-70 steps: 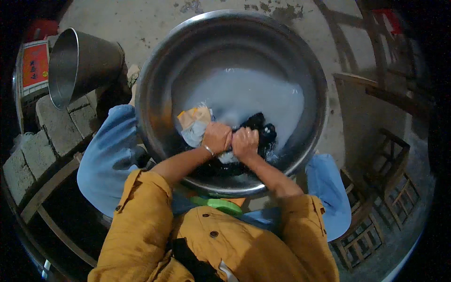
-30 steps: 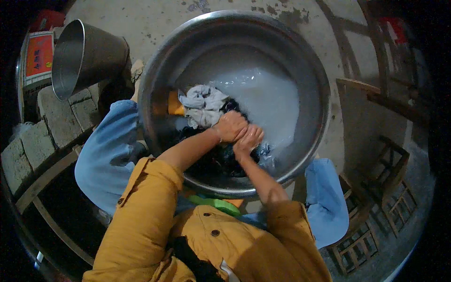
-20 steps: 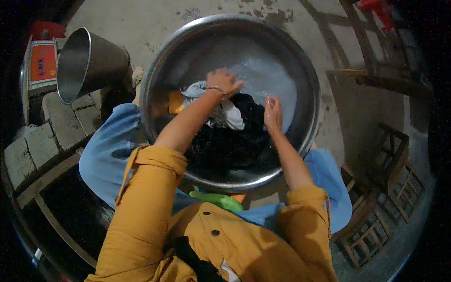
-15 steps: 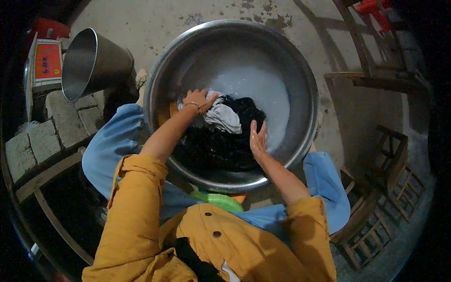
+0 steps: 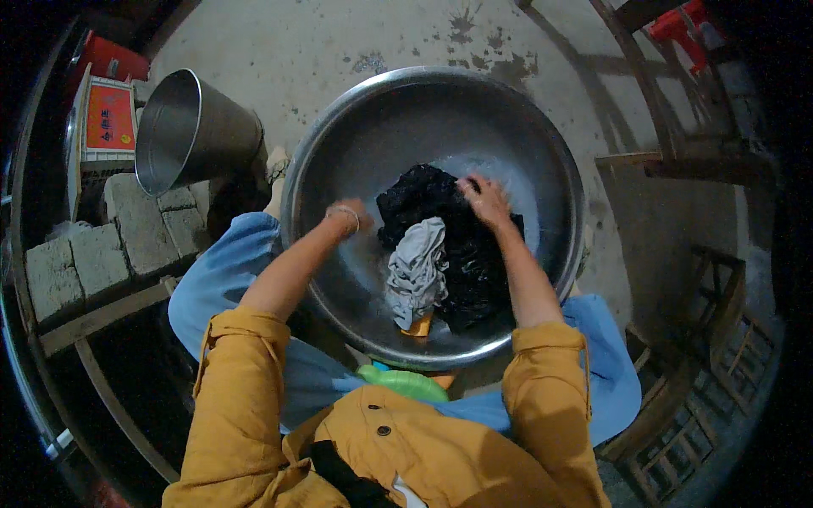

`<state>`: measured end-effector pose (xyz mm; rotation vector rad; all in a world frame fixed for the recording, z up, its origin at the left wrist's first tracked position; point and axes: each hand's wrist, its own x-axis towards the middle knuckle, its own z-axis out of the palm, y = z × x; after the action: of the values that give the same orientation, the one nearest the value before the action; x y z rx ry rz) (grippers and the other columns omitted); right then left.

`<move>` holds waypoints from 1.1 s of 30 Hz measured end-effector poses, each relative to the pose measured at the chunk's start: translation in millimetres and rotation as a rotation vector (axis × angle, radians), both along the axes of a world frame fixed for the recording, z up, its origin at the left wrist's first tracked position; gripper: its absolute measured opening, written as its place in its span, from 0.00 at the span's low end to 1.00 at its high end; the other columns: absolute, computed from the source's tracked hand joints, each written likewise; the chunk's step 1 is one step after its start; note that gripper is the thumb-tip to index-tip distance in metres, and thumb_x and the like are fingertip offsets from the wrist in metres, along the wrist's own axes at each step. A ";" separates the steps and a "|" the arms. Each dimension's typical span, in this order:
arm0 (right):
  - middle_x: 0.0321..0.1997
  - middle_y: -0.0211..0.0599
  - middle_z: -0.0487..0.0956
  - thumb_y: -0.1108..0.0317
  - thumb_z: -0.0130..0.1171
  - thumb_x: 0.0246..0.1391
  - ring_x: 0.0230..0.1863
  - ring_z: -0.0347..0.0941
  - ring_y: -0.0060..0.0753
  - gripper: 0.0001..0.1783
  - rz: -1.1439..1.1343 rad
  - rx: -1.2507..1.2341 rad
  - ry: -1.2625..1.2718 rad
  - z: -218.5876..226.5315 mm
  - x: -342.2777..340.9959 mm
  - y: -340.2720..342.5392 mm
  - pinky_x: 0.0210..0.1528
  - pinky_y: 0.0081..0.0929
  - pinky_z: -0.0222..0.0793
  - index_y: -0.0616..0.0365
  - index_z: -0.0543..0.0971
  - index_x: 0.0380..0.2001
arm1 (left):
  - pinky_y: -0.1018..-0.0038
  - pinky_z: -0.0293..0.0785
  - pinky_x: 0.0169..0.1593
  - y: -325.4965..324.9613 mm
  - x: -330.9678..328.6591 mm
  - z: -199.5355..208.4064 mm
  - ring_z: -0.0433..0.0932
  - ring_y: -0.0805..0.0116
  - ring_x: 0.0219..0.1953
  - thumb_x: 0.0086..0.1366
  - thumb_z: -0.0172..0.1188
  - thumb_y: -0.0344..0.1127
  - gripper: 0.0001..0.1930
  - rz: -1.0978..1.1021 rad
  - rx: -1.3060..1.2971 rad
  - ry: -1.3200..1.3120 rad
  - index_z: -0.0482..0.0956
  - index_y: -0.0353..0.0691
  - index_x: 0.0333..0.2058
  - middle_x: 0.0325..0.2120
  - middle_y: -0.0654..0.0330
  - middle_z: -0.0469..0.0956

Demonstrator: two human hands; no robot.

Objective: The person hand-washes a small load of clothes in a large metal basin filled with soapy water. They repeatedly submerge, scrub, and wring out dark and light-colored garments using both hands.

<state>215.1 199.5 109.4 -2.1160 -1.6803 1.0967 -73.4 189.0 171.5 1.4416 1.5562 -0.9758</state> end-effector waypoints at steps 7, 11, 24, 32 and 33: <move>0.36 0.45 0.75 0.46 0.51 0.50 0.42 0.69 0.42 0.25 0.372 -0.329 0.443 79.1 -18.6 -8.9 0.46 0.34 0.63 0.58 0.75 0.39 | 0.63 0.61 0.53 25.9 61.9 -48.7 0.67 0.52 0.51 0.59 0.41 0.61 0.31 0.486 0.446 -0.535 0.70 0.43 0.50 0.48 0.49 0.70; 0.46 0.47 0.73 0.48 0.44 0.55 0.44 0.70 0.47 0.22 0.319 0.029 0.001 -2.6 7.0 -19.6 0.44 0.37 0.66 0.49 0.75 0.43 | 0.62 0.60 0.54 -2.2 109.7 -25.0 0.65 0.52 0.53 0.58 0.41 0.64 0.32 0.218 0.399 -0.535 0.70 0.45 0.50 0.49 0.52 0.70; 0.53 0.44 0.65 0.58 0.37 0.54 0.59 0.54 0.49 0.16 0.051 0.474 0.129 72.7 -82.2 -199.5 0.59 0.48 0.42 0.58 0.69 0.37 | 0.59 0.54 0.49 -172.8 91.3 21.5 0.67 0.58 0.35 0.58 0.45 0.40 0.12 0.007 1.048 -0.795 0.75 0.42 0.28 0.26 0.57 0.69; 0.47 0.51 0.68 0.59 0.41 0.50 0.49 0.62 0.54 0.17 0.192 0.676 0.076 -1.8 -86.3 -156.6 0.52 0.52 0.50 0.62 0.70 0.33 | 0.59 0.58 0.47 -121.8 73.3 -41.0 0.68 0.58 0.32 0.54 0.48 0.40 0.09 -0.109 1.146 -0.954 0.73 0.42 0.24 0.24 0.57 0.68; 0.42 0.50 0.70 0.59 0.41 0.49 0.44 0.64 0.53 0.16 0.148 0.764 0.112 -7.4 -87.5 -143.3 0.47 0.50 0.54 0.62 0.71 0.30 | 0.59 0.58 0.46 -110.2 73.2 -44.0 0.68 0.58 0.32 0.54 0.47 0.40 0.09 -0.113 1.113 -0.967 0.72 0.42 0.24 0.24 0.56 0.68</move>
<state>127.7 56.2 102.0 -1.4383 -1.8252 0.4589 -0.2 78.8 127.5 2.2285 1.2119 0.6990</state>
